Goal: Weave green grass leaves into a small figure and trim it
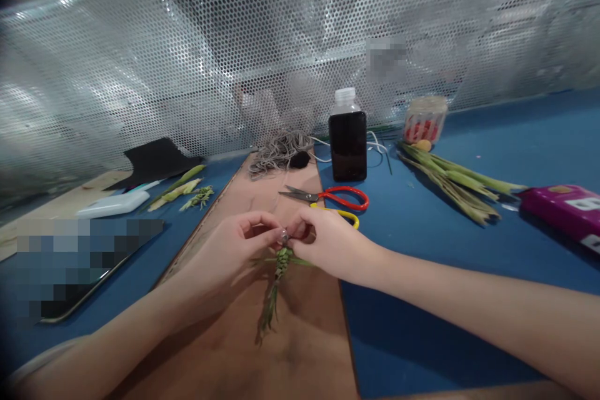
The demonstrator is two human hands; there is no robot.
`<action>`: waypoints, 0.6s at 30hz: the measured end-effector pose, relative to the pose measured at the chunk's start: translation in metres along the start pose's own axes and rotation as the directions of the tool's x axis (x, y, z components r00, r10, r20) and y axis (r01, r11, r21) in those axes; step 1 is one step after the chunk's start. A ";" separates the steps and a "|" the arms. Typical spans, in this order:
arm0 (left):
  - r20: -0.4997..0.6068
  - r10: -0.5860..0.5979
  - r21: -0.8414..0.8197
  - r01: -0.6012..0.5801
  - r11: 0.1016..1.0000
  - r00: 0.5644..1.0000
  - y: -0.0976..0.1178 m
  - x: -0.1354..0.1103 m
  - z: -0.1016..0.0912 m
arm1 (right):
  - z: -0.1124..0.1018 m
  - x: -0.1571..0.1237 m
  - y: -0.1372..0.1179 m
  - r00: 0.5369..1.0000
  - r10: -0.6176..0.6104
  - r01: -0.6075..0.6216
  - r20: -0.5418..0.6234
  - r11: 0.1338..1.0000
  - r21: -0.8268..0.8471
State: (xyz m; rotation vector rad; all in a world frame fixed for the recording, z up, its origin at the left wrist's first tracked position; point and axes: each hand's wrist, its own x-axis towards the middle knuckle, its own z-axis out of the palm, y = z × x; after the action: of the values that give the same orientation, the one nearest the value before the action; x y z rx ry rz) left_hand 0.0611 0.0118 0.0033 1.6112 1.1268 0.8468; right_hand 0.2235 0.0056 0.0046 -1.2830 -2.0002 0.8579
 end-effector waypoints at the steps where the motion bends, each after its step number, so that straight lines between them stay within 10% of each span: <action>1: -0.002 -0.004 0.003 0.004 1.000 1.000 0.000 0.000 0.000 | -0.001 0.000 0.000 1.000 -0.005 0.005 0.012 1.000 0.014; 18: -0.015 -0.045 -0.017 0.045 0.999 0.999 -0.001 0.001 0.000 | -0.003 -0.001 0.006 0.997 -0.038 0.032 0.070 0.996 0.084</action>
State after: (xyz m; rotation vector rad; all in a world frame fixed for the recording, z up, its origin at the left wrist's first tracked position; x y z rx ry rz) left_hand 0.0610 0.0126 0.0021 1.5619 1.1598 0.8384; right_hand 0.2294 0.0076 0.0019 -1.1832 -2.0144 0.9714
